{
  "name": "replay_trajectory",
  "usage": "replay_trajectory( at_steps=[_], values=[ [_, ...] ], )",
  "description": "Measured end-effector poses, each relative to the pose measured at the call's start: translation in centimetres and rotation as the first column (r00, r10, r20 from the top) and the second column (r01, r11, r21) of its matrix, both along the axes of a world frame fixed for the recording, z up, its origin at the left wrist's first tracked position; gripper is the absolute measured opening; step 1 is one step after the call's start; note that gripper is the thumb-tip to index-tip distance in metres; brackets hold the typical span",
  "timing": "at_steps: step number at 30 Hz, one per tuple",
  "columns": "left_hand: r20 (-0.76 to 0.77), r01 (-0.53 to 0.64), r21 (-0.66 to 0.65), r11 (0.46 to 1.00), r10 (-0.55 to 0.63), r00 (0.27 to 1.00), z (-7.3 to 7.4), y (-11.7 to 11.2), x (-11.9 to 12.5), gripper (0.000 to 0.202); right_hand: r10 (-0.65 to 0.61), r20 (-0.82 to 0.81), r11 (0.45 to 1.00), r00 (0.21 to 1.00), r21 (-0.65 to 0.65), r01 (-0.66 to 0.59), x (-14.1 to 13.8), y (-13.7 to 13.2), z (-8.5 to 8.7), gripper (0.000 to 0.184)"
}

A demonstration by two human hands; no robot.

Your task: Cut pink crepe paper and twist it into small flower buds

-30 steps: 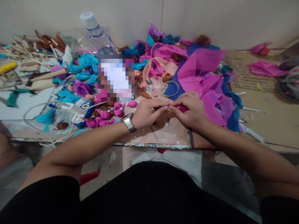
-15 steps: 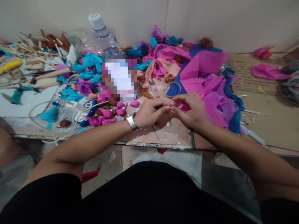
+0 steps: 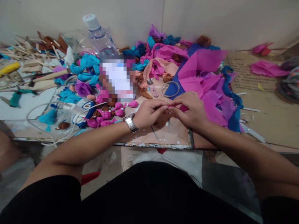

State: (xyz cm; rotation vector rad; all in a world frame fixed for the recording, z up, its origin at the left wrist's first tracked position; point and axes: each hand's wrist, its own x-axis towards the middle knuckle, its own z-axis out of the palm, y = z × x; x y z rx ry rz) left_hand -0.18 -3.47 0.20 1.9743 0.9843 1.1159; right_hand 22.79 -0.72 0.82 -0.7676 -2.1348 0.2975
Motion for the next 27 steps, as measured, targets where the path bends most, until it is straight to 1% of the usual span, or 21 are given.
replay_trajectory(
  at_steps=[3,7,12,16,19,23,25,27],
  values=[
    [0.001,0.003,0.009,1.000,-0.003,1.000,-0.02,0.00,-0.02,0.029,-0.004,-0.009,1.000,1.000,0.013,0.005,0.00,0.00,0.11,0.018],
    [0.057,0.018,-0.049,0.999,-0.015,0.998,0.11,0.03,0.04,0.030,0.000,-0.025,1.000,1.000,0.020,0.000,-0.06,-0.11,0.33,0.019],
    [0.051,-0.037,-0.039,0.999,0.039,0.998,0.40,-0.09,0.14,0.033,-0.023,-0.008,0.999,1.000,-0.049,0.022,-0.16,-0.39,0.57,0.022],
    [0.039,-0.057,-0.029,0.998,0.058,0.998,0.39,-0.18,0.18,0.033,-0.041,-0.016,0.997,0.999,-0.065,0.040,-0.16,-0.60,0.58,0.025],
    [0.055,-0.036,-0.057,0.998,0.039,0.998,0.33,-0.24,0.23,0.035,-0.044,-0.019,0.997,0.999,-0.068,0.043,-0.14,-0.63,0.48,0.023],
    [0.066,-0.003,-0.093,0.996,0.009,0.998,0.33,-0.26,0.20,0.034,-0.020,-0.021,0.999,1.000,-0.033,0.019,-0.17,-0.49,0.45,0.016],
    [0.062,-0.005,-0.104,0.995,0.011,0.998,0.36,-0.24,0.16,0.035,-0.008,-0.001,1.000,1.000,-0.022,0.008,-0.19,-0.39,0.47,0.012],
    [0.059,-0.004,-0.128,0.992,0.011,0.998,0.42,-0.21,0.13,0.037,-0.010,0.027,1.000,1.000,-0.011,0.010,-0.16,-0.30,0.47,0.013]
  ],
)
